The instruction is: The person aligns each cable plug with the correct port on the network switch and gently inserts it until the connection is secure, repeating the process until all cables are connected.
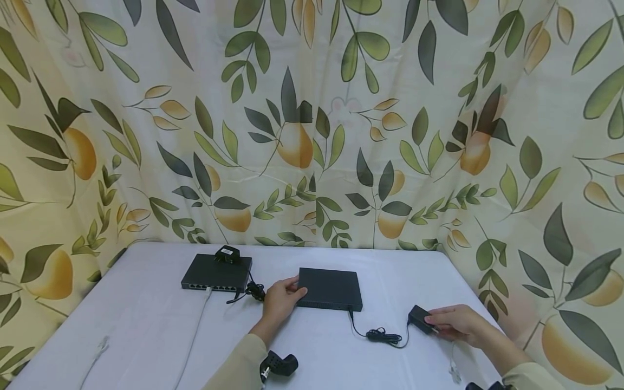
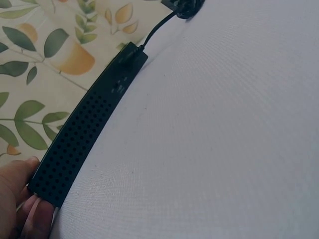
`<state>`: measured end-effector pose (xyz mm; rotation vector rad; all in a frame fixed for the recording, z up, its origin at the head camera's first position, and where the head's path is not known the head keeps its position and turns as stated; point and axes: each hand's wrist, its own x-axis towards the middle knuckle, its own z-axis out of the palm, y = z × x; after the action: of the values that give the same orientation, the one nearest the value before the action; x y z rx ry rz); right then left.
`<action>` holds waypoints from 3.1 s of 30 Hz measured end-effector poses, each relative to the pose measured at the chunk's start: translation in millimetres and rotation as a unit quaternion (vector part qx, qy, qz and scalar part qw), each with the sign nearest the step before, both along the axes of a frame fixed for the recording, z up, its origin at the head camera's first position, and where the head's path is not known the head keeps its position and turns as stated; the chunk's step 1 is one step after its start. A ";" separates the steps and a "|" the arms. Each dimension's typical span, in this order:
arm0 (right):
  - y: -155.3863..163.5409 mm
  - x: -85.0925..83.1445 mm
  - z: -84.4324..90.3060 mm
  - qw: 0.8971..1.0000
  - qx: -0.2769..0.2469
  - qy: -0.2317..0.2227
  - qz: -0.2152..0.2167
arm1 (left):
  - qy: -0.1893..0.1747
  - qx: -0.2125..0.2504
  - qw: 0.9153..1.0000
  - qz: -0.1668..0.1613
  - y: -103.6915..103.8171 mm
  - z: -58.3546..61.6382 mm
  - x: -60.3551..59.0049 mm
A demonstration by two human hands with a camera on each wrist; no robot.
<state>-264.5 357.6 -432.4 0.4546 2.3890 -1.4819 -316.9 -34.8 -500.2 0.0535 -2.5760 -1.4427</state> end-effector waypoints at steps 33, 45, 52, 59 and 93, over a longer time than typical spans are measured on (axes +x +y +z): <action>-129.5 -63.4 34.2 0.990 -0.138 0.039 0.017 | 0.000 0.001 1.000 0.006 1.3 -3.4 -1.2; -155.9 -78.4 19.6 0.992 -0.120 0.044 -0.007 | 0.002 0.005 1.000 0.001 -0.2 -3.4 -1.5; -172.3 -85.6 14.2 0.992 -0.111 0.048 -0.018 | -0.002 0.001 1.000 0.004 0.4 -3.1 -1.1; -188.0 -87.0 9.1 0.993 -0.093 0.065 -0.013 | -0.002 0.007 1.000 -0.002 0.2 -1.8 -0.1; -171.1 -87.5 11.3 0.985 0.098 0.142 0.023 | 0.005 0.001 1.000 0.002 0.7 -3.7 -0.9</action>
<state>-352.0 186.5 -421.1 0.2406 2.7622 -1.3767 -317.8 -34.1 -503.9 0.0511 -2.5653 -1.4421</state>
